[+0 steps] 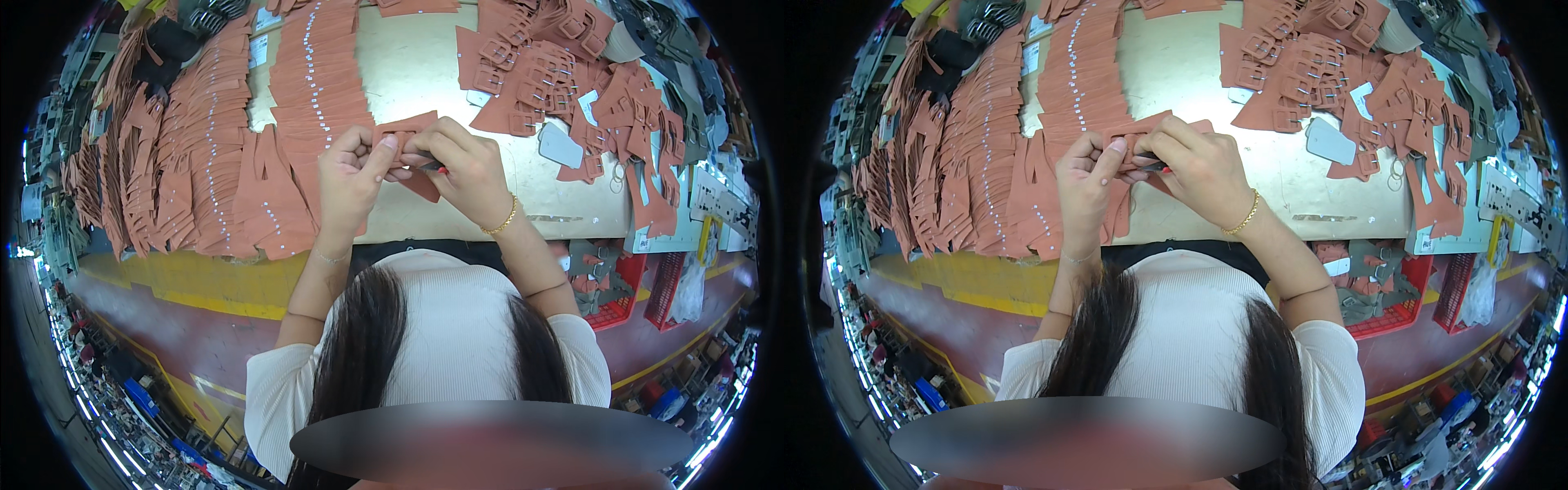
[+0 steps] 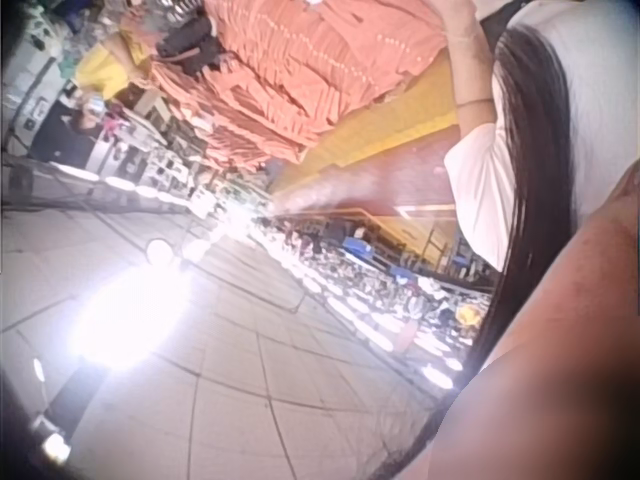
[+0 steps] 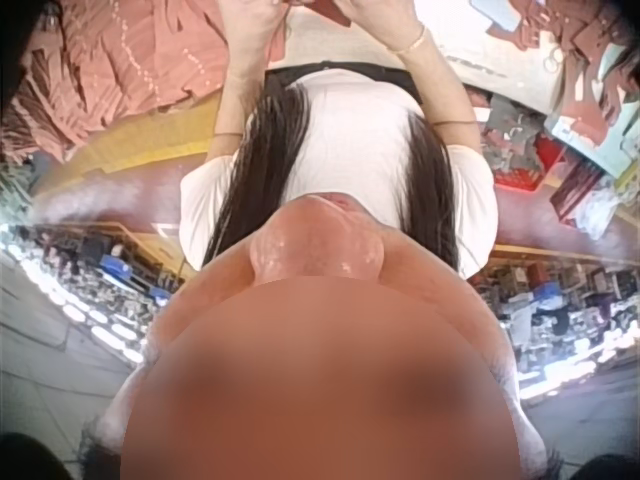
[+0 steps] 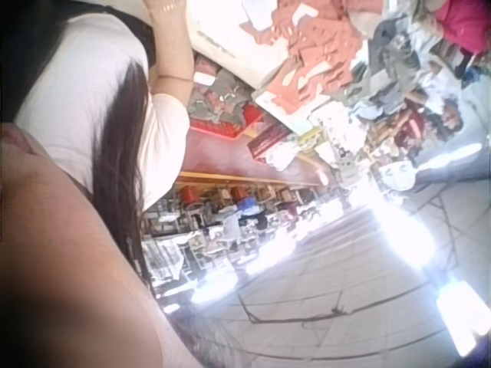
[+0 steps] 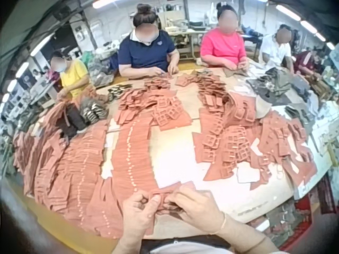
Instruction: The person trims the edges of reddish-brown leather pieces using a red utility knife. They pick up each piece, cut along the edges, and place the trimmed pieces into a red basket. The work is performed at a table in a factory setting with other workers visible in the background.
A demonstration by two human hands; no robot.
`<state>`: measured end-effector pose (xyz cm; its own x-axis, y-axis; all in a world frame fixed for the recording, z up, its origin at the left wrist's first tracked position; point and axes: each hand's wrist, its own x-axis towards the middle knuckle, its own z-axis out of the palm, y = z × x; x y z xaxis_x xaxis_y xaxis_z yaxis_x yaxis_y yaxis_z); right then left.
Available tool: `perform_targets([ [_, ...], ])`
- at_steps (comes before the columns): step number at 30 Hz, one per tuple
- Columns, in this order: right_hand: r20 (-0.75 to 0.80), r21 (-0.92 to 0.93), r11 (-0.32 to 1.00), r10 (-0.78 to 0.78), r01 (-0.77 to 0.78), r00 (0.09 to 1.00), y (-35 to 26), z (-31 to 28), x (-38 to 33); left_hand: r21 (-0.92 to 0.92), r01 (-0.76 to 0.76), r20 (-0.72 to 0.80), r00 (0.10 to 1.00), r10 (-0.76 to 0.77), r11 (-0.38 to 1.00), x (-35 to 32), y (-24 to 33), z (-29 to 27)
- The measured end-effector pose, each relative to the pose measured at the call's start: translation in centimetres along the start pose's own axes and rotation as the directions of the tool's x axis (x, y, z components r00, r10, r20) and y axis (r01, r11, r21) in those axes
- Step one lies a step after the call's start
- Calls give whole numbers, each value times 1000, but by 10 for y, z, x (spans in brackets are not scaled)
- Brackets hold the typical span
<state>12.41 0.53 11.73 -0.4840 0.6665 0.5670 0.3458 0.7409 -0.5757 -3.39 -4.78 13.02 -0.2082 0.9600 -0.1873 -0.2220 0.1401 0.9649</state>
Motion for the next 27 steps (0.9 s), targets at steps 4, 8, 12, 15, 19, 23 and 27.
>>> perform_targets([
  [4,125,-171,982,-54,75,991,2,-5,-3,24,30,-41,999,-29,999,-1,-1,4],
  [8,179,-173,982,-45,76,983,6,-4,-6,90,51,-59,997,-46,995,1,-4,6],
  [12,153,-32,999,-31,36,988,10,2,-3,88,54,-43,998,-51,995,5,-6,3],
  [15,43,168,978,119,-124,992,8,-5,-2,44,66,-33,997,-65,997,7,-5,-2],
  [19,59,431,812,410,-393,910,4,-27,-4,55,47,-34,998,-45,997,10,-3,-4],
  [23,70,241,930,268,-277,961,7,-18,1,43,37,-10,999,-36,998,11,-2,0],
  [27,-48,166,951,271,-260,961,5,-2,1,-14,40,-14,999,-40,999,7,-2,5],
])
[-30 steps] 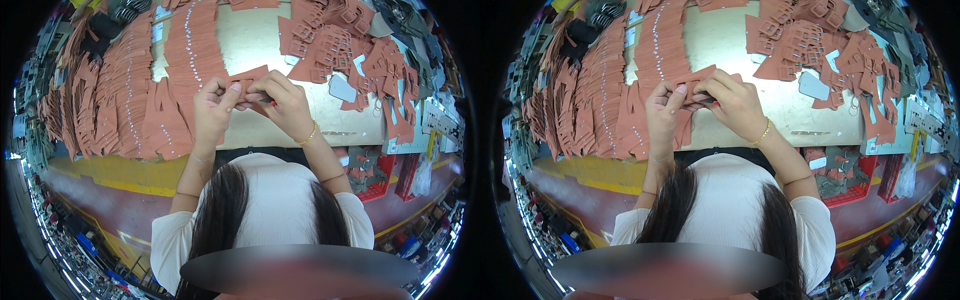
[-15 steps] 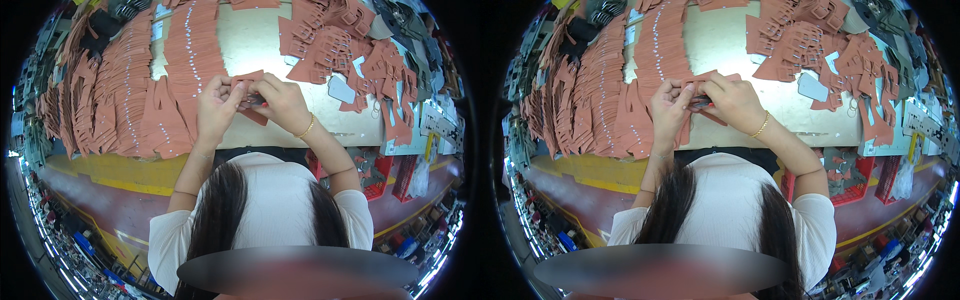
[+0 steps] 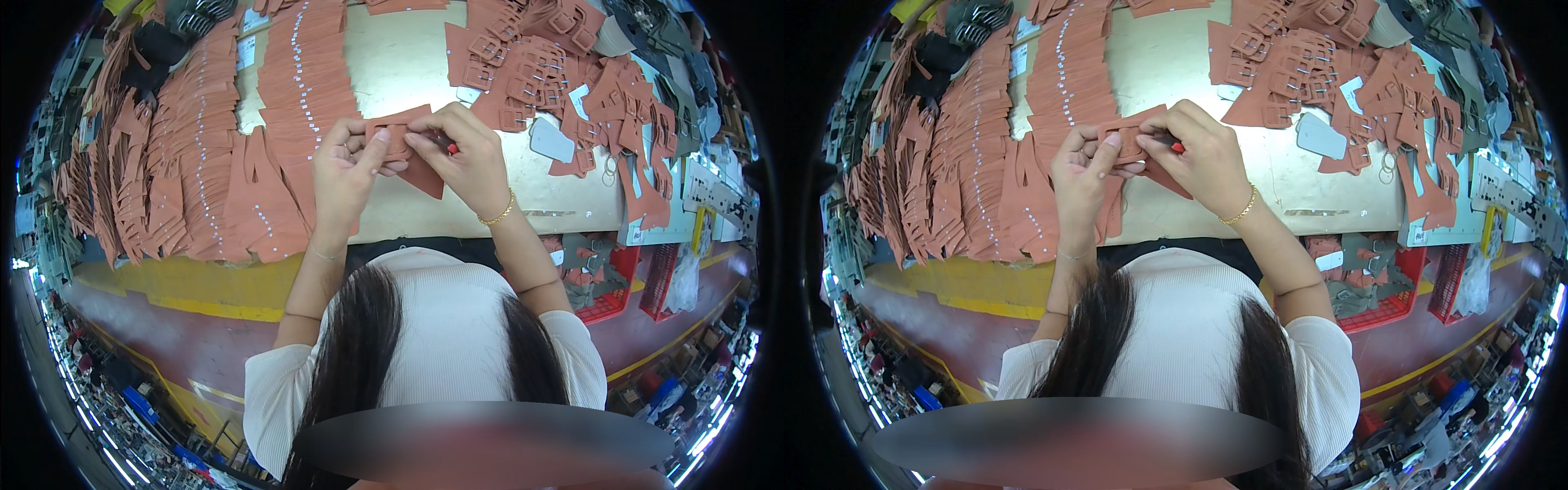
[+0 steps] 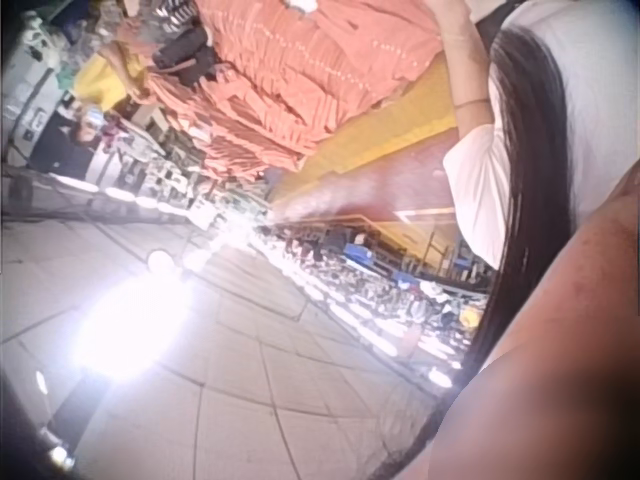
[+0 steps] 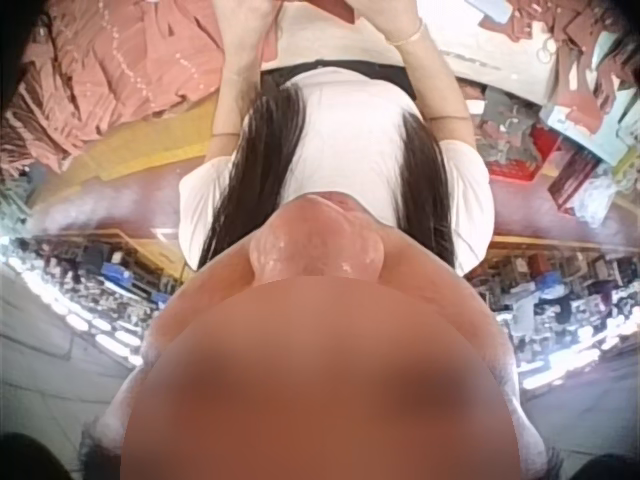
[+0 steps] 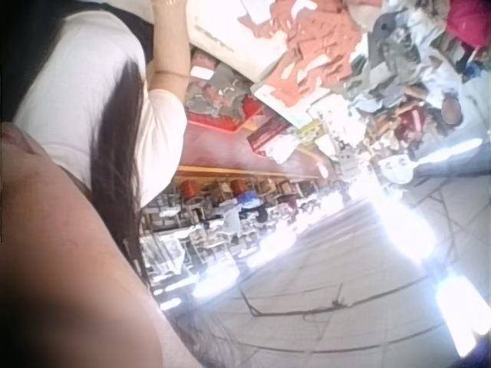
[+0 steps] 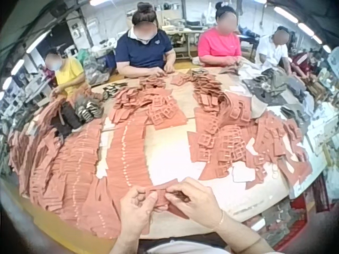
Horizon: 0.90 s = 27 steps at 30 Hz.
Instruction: The person trims the edges of reddish-brown leather pieces using a red utility knife. They pick up each piece, cut along the edges, and place the trimmed pieces into a red basket. The work is performed at a table in a factory setting with other workers visible in the background.
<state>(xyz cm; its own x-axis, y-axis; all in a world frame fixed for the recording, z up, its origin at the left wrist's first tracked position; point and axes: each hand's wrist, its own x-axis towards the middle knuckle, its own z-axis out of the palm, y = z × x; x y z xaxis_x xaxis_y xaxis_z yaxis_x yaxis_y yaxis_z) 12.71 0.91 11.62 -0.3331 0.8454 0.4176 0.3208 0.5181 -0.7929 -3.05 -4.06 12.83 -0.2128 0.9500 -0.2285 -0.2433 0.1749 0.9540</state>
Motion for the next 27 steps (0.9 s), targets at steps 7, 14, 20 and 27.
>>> perform_targets([
  [7,-87,-56,998,36,-41,996,-4,9,-1,59,-129,-15,991,130,990,-7,-11,9],
  [14,-113,-36,999,-21,17,993,5,16,-1,270,-187,2,981,194,945,-9,-18,9],
  [20,219,556,778,205,-294,954,-4,-23,-5,-40,-39,27,999,40,998,-1,-7,0],
  [27,72,85,996,2,-8,997,-4,-18,1,-109,63,96,994,-53,992,4,-2,-3],
])
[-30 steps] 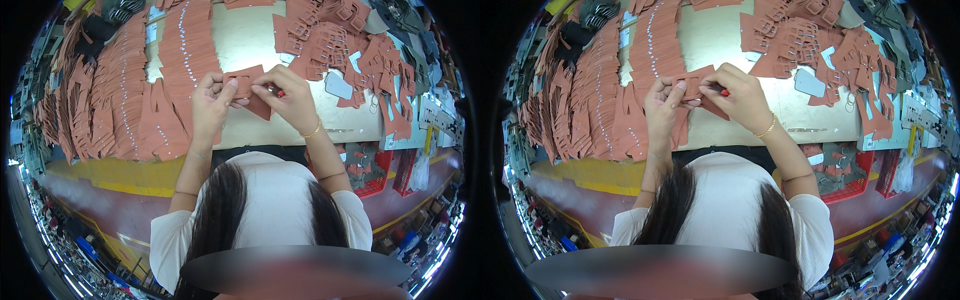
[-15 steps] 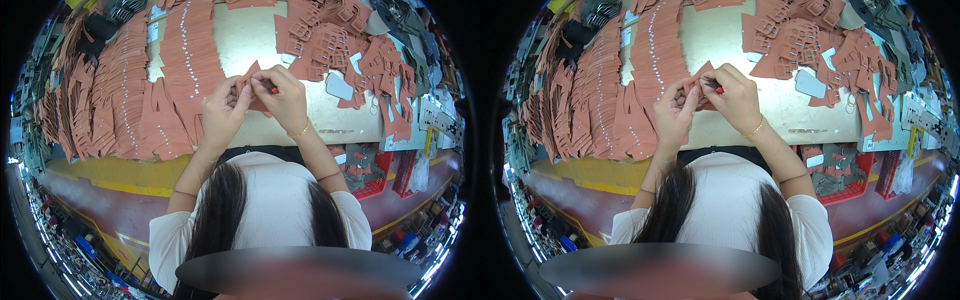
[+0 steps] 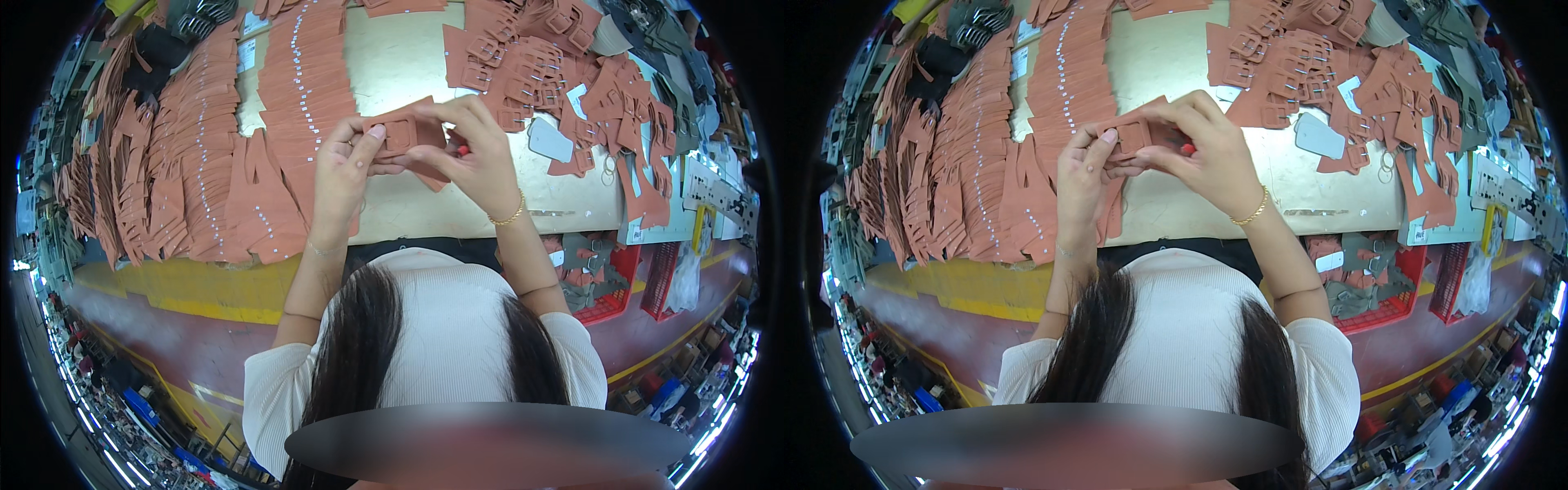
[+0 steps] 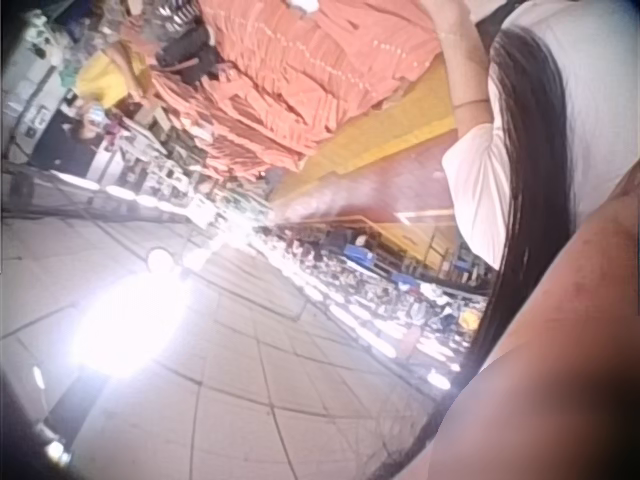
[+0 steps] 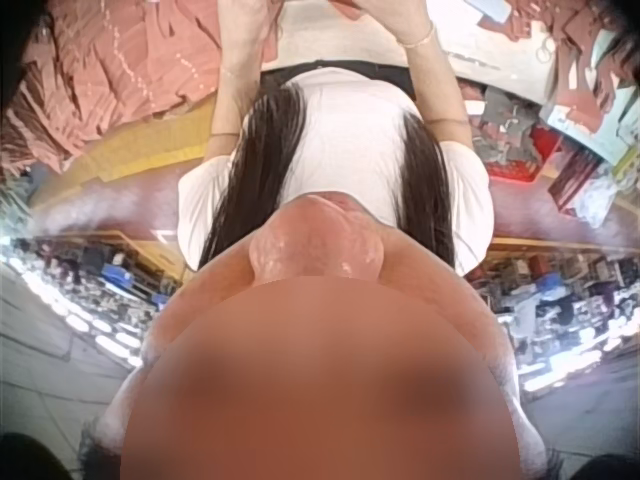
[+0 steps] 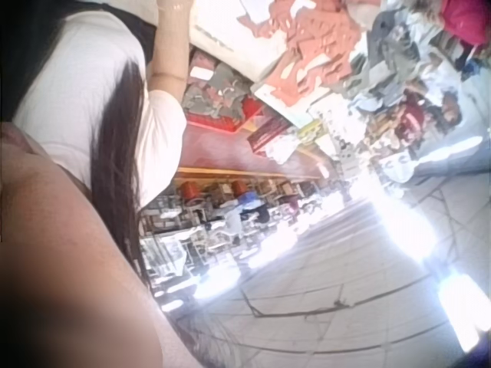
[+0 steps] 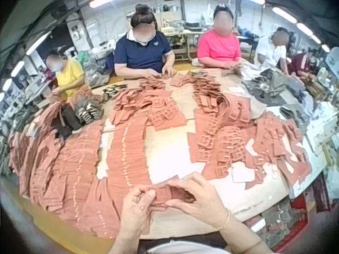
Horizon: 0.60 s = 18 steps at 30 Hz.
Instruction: The person trims the edges of reddish-brown leather pieces using a red utility knife. They pick up each piece, cut along the edges, and place the trimmed pieces into a red basket. The work is performed at a table in a factory setting with other workers visible in the background.
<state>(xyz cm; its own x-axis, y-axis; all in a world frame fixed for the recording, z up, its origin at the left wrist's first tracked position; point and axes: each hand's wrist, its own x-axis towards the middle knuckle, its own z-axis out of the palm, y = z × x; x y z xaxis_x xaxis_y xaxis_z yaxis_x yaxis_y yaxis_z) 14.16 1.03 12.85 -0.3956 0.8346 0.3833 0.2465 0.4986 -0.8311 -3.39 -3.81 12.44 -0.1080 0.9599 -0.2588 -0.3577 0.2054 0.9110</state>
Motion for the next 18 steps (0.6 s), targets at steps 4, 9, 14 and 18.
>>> perform_targets([
  [4,18,-66,997,-40,41,999,0,14,1,-152,11,11,1000,-10,988,-3,-3,0],
  [9,11,3,997,-83,83,997,2,21,-4,-116,94,78,993,-85,989,-2,-1,-13],
  [14,27,135,989,-71,67,997,6,12,-15,-153,133,64,990,-124,979,0,2,-16],
  [18,-55,7,959,-284,285,957,5,2,-20,-155,27,11,1000,-25,988,1,6,-13],
])
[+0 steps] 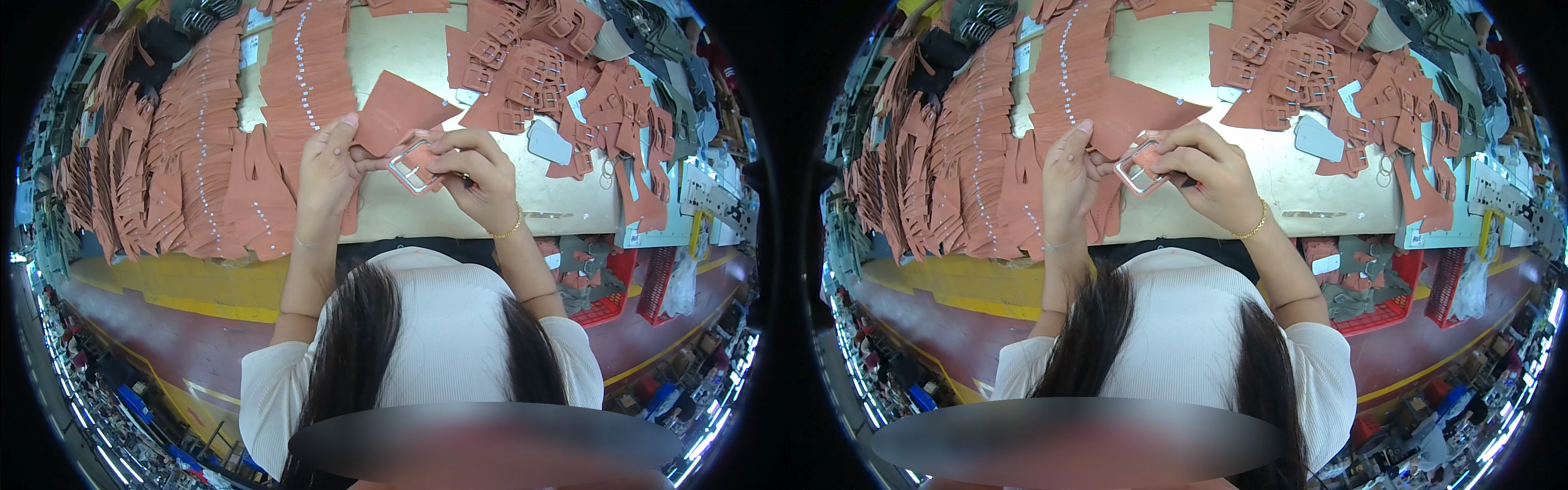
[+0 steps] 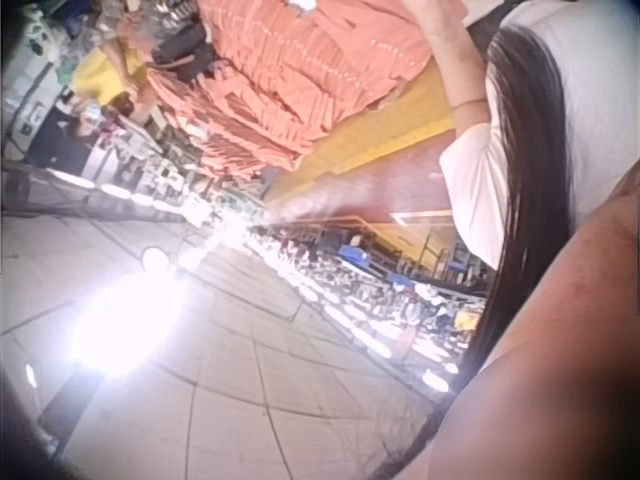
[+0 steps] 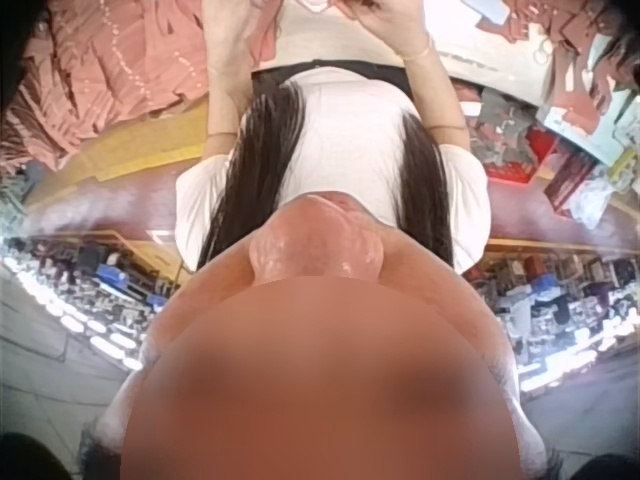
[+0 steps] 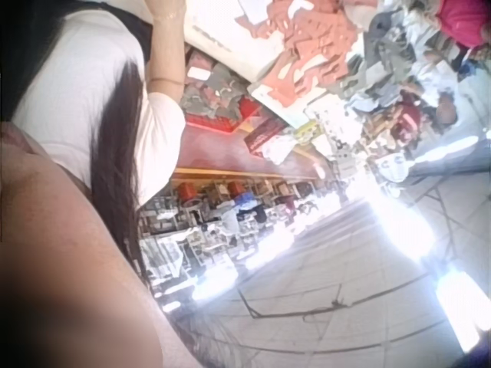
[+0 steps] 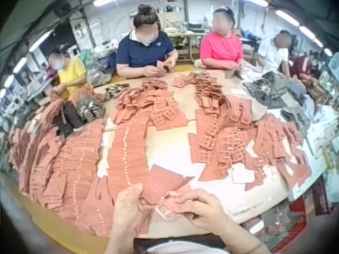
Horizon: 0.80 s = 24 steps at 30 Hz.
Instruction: The person trims the edges of reddish-brown leather pieces using a red utility knife. They pick up each piece, cut along the edges, and place the trimmed pieces into a red basket. The work is performed at a table in a factory setting with other workers visible in the background.
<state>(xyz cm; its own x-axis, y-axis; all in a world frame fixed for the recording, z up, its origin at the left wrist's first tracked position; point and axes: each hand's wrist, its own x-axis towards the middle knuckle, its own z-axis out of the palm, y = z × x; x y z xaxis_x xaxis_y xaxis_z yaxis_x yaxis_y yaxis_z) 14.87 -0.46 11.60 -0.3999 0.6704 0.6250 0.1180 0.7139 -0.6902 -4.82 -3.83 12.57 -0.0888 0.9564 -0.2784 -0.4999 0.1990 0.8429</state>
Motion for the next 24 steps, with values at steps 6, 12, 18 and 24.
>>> perform_targets([
  [6,-127,-22,991,-134,132,983,0,-4,2,188,-3,29,1000,-2,982,-2,0,-1],
  [12,-146,49,986,-150,159,978,4,4,5,97,10,22,1000,-12,995,-10,-5,5],
  [18,-154,23,986,-158,163,975,8,3,4,29,8,93,996,-11,1000,-12,3,6],
  [24,-99,-37,990,-143,140,985,6,1,4,146,97,149,982,-119,985,-15,-2,15],
])
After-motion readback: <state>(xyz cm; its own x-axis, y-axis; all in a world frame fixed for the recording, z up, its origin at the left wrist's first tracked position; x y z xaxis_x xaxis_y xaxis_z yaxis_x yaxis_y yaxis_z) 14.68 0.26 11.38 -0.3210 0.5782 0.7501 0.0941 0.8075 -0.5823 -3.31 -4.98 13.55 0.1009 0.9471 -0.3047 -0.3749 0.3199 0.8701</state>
